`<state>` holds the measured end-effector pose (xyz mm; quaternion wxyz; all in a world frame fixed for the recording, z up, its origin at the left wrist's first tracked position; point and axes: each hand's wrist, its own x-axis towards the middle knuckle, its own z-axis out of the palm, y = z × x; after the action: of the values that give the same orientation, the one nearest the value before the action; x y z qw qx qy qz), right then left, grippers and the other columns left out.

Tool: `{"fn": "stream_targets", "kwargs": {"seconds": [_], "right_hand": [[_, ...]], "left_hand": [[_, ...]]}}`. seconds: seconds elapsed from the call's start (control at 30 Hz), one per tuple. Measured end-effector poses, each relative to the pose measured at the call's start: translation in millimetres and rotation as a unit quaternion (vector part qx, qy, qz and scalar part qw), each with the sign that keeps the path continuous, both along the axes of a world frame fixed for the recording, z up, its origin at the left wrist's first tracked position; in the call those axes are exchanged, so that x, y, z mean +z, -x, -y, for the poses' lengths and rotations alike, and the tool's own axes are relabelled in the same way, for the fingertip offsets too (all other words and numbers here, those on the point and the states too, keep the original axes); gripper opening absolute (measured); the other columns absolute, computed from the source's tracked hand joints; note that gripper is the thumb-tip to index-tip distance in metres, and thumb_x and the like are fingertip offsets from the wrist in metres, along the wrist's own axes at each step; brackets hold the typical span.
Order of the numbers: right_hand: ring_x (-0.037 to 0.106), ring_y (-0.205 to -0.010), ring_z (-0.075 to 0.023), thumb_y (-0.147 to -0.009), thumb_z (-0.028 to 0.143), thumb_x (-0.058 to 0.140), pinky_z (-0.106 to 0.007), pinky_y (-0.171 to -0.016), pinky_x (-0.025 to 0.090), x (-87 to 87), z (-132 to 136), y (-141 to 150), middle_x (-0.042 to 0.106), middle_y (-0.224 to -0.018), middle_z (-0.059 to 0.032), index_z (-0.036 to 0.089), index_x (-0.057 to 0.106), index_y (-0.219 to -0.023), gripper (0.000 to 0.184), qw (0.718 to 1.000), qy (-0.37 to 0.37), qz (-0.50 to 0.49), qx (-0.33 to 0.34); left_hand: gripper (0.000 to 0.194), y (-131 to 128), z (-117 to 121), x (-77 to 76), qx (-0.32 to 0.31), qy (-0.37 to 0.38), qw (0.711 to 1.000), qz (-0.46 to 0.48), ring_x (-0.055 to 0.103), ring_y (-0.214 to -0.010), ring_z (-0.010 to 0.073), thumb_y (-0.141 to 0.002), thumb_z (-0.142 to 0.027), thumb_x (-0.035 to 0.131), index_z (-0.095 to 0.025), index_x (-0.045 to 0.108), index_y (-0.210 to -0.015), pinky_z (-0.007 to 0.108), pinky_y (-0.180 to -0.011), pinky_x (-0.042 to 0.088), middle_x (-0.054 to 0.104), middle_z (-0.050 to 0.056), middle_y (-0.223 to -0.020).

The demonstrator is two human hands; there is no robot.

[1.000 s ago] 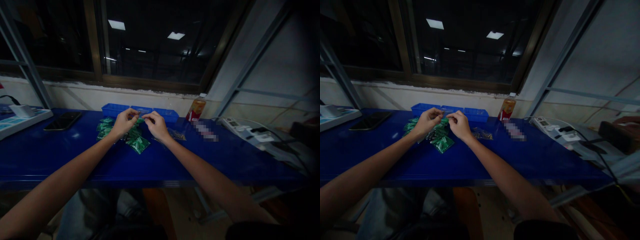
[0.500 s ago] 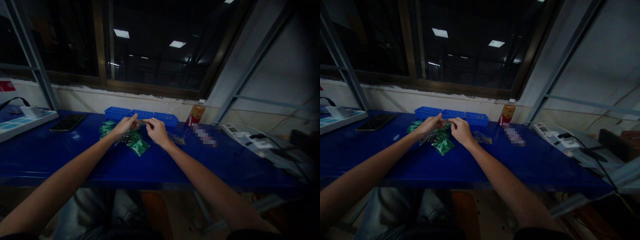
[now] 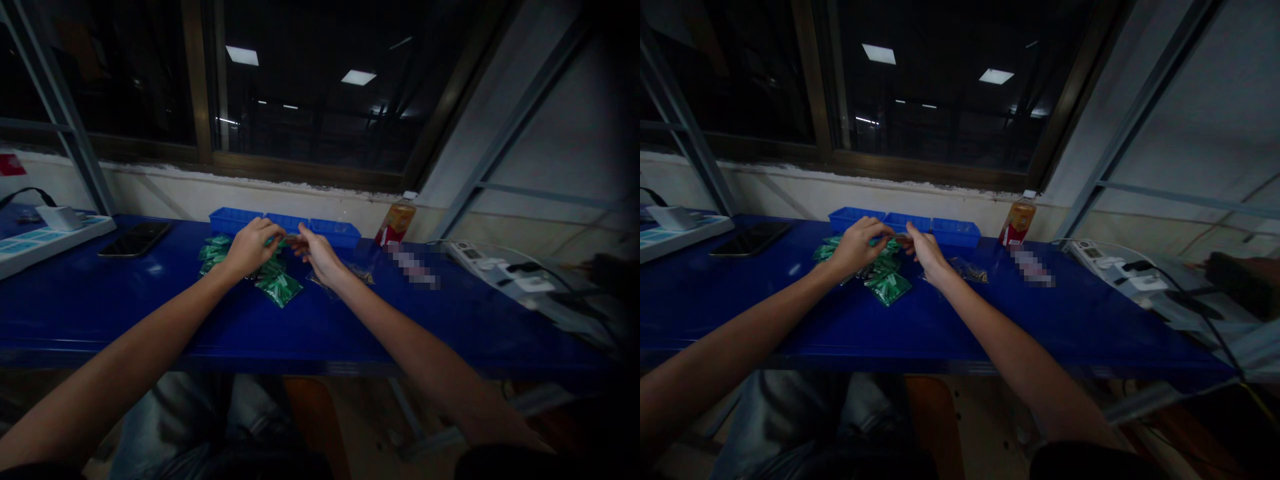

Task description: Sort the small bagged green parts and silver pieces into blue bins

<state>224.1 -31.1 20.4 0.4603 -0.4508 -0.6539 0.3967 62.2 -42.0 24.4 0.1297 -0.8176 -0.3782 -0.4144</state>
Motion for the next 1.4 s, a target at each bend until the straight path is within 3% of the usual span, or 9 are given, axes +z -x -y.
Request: {"fn": "stream_targets", "kwargs": {"seconds": [0.07, 0.13, 0.23, 0.3, 0.53, 0.77, 0.97, 1.17, 1.4], "right_hand": [[0.047, -0.050, -0.0104, -0.079, 0.041, 0.046, -0.022, -0.046, 0.033, 5.4, -1.4, -3.7, 0.056, -0.062, -0.0025, 0.015, 0.061, -0.072, 0.031, 1.000, 0.011, 0.019, -0.021], [0.048, -0.053, -0.0118, -0.078, 0.035, 0.049, -0.024, -0.050, 0.036, 17.6, -2.9, -13.9, 0.054, -0.059, -0.0018, 0.016, 0.061, -0.070, 0.024, 0.990, -0.092, 0.076, -0.069], [0.054, -0.077, -0.0181, -0.082, 0.034, 0.046, -0.030, -0.070, 0.042, 40.4, -13.4, -41.4, 0.059, -0.077, -0.0063, 0.017, 0.063, -0.080, 0.024, 0.905, -0.337, 0.163, -0.203], [0.053, -0.090, -0.0205, -0.086, 0.031, 0.038, -0.034, -0.080, 0.041, 47.8, -29.0, -63.5, 0.058, -0.092, -0.0096, 0.016, 0.061, -0.096, 0.029, 0.847, -0.386, 0.197, -0.309], [0.056, -0.096, -0.0230, -0.075, 0.014, 0.047, -0.034, -0.087, 0.041, 17.9, -82.3, -114.4, 0.057, -0.104, -0.0142, 0.010, 0.058, -0.110, 0.037, 0.844, -0.187, 0.421, -0.273], [0.059, -0.078, -0.0175, -0.078, 0.020, 0.046, -0.028, -0.071, 0.045, 34.2, -52.0, -114.9, 0.065, -0.092, -0.0086, 0.013, 0.061, -0.106, 0.032, 0.888, -0.109, 0.428, -0.127], [0.058, -0.066, -0.0159, -0.064, 0.026, 0.067, -0.025, -0.059, 0.044, 28.7, -30.3, -103.8, 0.065, -0.078, -0.0035, 0.019, 0.064, -0.097, 0.034, 0.849, 0.049, 0.525, 0.033], [0.052, -0.050, -0.0120, -0.070, 0.030, 0.062, -0.024, -0.044, 0.040, 8.5, -32.3, -81.7, 0.060, -0.071, -0.0025, 0.017, 0.054, -0.104, 0.038, 0.858, 0.103, 0.503, 0.035], [0.053, -0.056, -0.0118, -0.074, 0.028, 0.057, -0.023, -0.048, 0.039, 10.8, -35.1, -77.9, 0.061, -0.075, -0.0037, 0.017, 0.059, -0.093, 0.022, 0.849, 0.043, 0.525, 0.039]], "left_hand": [[0.021, -2.2, 2.4, -1.2, 0.006, -0.031, 0.998, -0.045, 0.048, -0.084, 0.0200, -0.082, -0.018, 0.044, -0.018, 0.062, -0.093, 0.033, -0.078, 0.039, 0.058, 0.007, -0.088], [0.024, -5.0, 4.4, -2.7, 0.005, -0.028, 0.998, -0.056, 0.047, -0.088, 0.0209, -0.082, -0.020, 0.045, -0.017, 0.060, -0.101, 0.034, -0.081, 0.038, 0.058, 0.008, -0.094], [0.030, -13.0, 9.8, -3.4, -0.003, 0.018, 0.998, -0.062, 0.047, -0.095, 0.0220, -0.083, -0.030, 0.048, -0.015, 0.056, -0.108, 0.036, -0.087, 0.037, 0.057, 0.009, -0.102], [0.040, -23.9, 16.0, -2.7, -0.026, 0.054, 0.995, -0.084, 0.045, -0.102, 0.0226, -0.084, -0.038, 0.044, -0.014, 0.052, -0.115, 0.036, -0.091, 0.036, 0.055, 0.009, -0.110], [0.054, -64.6, 26.8, -9.3, -0.184, 0.178, 0.921, -0.292, 0.036, -0.121, 0.0251, -0.085, -0.058, 0.026, -0.030, 0.040, -0.129, 0.040, -0.095, 0.032, 0.039, 0.002, -0.136], [0.050, -34.9, 20.8, -9.1, -0.151, 0.250, 0.912, -0.287, 0.039, -0.121, 0.0217, -0.086, -0.055, 0.026, -0.027, 0.050, -0.121, 0.036, -0.097, 0.031, 0.046, 0.005, -0.131], [0.047, -31.7, 18.5, -10.7, -0.148, 0.264, 0.909, -0.287, 0.040, -0.121, 0.0226, -0.087, -0.049, 0.033, -0.024, 0.048, -0.123, 0.037, -0.098, 0.029, 0.044, 0.007, -0.132], [0.048, -30.8, 14.2, -14.6, -0.143, 0.274, 0.908, -0.282, 0.040, -0.119, 0.0235, -0.085, -0.051, 0.033, -0.027, 0.046, -0.125, 0.038, -0.098, 0.029, 0.044, 0.006, -0.132], [0.054, -29.4, 18.2, -11.9, -0.121, 0.284, 0.912, -0.271, 0.038, -0.120, 0.0246, -0.085, -0.056, 0.028, -0.028, 0.041, -0.129, 0.039, -0.098, 0.029, 0.041, 0.006, -0.134]]}}
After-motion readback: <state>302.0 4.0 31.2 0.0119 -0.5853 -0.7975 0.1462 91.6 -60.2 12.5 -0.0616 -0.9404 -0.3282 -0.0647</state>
